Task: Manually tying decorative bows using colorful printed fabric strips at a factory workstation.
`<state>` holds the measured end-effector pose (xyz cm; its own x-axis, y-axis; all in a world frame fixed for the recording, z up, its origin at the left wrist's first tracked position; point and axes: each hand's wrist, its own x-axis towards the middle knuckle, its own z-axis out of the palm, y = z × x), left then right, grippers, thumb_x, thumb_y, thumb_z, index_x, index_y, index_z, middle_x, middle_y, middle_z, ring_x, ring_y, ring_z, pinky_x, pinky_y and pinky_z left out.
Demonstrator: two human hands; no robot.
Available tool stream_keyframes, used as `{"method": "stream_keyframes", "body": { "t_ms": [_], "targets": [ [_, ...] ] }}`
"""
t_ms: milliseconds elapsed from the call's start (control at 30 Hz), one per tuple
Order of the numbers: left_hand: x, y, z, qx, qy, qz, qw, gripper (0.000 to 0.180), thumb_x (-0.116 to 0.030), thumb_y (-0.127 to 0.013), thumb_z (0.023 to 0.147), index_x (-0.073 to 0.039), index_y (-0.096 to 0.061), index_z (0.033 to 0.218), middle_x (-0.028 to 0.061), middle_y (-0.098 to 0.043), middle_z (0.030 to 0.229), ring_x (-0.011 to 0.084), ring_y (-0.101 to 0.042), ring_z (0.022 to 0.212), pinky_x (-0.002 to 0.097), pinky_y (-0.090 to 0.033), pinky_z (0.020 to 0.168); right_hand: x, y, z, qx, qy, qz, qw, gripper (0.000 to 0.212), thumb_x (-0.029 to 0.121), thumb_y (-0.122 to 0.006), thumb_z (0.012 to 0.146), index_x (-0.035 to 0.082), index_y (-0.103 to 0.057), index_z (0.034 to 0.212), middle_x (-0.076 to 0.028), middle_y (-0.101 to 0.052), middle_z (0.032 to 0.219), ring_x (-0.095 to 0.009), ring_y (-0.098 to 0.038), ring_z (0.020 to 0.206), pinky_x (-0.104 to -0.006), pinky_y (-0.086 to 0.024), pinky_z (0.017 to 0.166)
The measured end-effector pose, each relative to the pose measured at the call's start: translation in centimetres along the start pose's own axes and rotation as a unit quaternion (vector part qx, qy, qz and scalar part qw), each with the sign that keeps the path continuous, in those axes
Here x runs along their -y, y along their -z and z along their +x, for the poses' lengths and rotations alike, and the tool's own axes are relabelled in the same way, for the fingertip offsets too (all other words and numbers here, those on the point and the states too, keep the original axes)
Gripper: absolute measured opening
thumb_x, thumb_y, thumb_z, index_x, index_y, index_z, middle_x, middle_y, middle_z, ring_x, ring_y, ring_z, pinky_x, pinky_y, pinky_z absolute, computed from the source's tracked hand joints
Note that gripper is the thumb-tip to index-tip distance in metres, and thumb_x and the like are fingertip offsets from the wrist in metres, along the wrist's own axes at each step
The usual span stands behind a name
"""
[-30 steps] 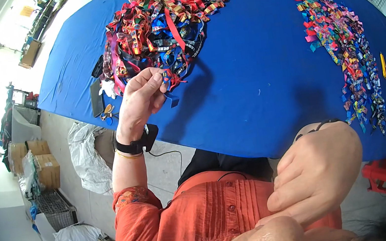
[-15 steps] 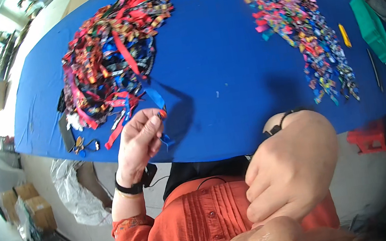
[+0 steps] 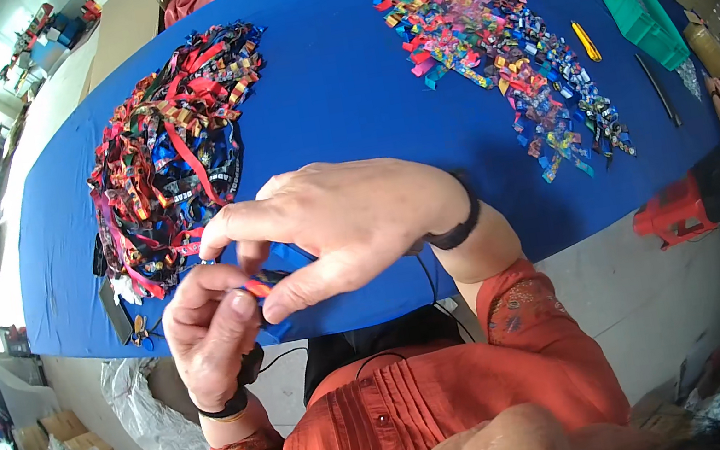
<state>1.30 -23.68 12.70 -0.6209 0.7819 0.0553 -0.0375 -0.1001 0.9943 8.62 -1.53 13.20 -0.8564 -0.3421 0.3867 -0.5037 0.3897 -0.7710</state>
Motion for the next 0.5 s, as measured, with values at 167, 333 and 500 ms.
{"method": "stream_keyframes", "body": {
  "t_ms": [167,333,500],
  "targets": [
    [0.0,0.7,1.4,-0.038,-0.029,0.019,0.999,0.013,-0.012,-0.060,0.097,0.001,-0.060,0.098,-0.0036,-0.051,0.064,0.0017,-0.035,0.045,0.0195,-0.023,0.042,0.5,1.9,0.5,0.072,-0.058,0.027,0.995,0.059,0.029,-0.076,0.082,0.006,-0.052,0.132,-0.011,-0.067,0.087,-0.028,-0.067,0.081,-0.0367,-0.050,0.069],
    [1.9,0.9,3.8,-0.049,0.051,0.058,0.996,0.009,-0.011,-0.060,0.098,-0.003,-0.063,0.100,-0.0070,-0.049,0.066,0.0002,-0.035,0.048,0.0183,-0.023,0.042,-1.3,6.6,-2.9,-0.046,-0.060,-0.083,0.994,0.033,0.013,-0.077,0.081,0.005,-0.067,0.111,-0.005,-0.069,0.103,-0.015,-0.062,0.091,-0.0296,-0.049,0.085],
    [4.9,1.0,5.8,-0.001,0.096,0.054,0.994,0.013,-0.014,-0.062,0.098,-0.003,-0.063,0.104,-0.0035,-0.057,0.074,0.0004,-0.040,0.050,0.0183,-0.027,0.042,-3.0,9.5,-6.7,-0.219,-0.205,-0.083,0.950,0.021,0.016,-0.073,0.086,0.005,-0.069,0.103,-0.004,-0.070,0.094,-0.011,-0.062,0.086,-0.0269,-0.049,0.077]
  ]
}}
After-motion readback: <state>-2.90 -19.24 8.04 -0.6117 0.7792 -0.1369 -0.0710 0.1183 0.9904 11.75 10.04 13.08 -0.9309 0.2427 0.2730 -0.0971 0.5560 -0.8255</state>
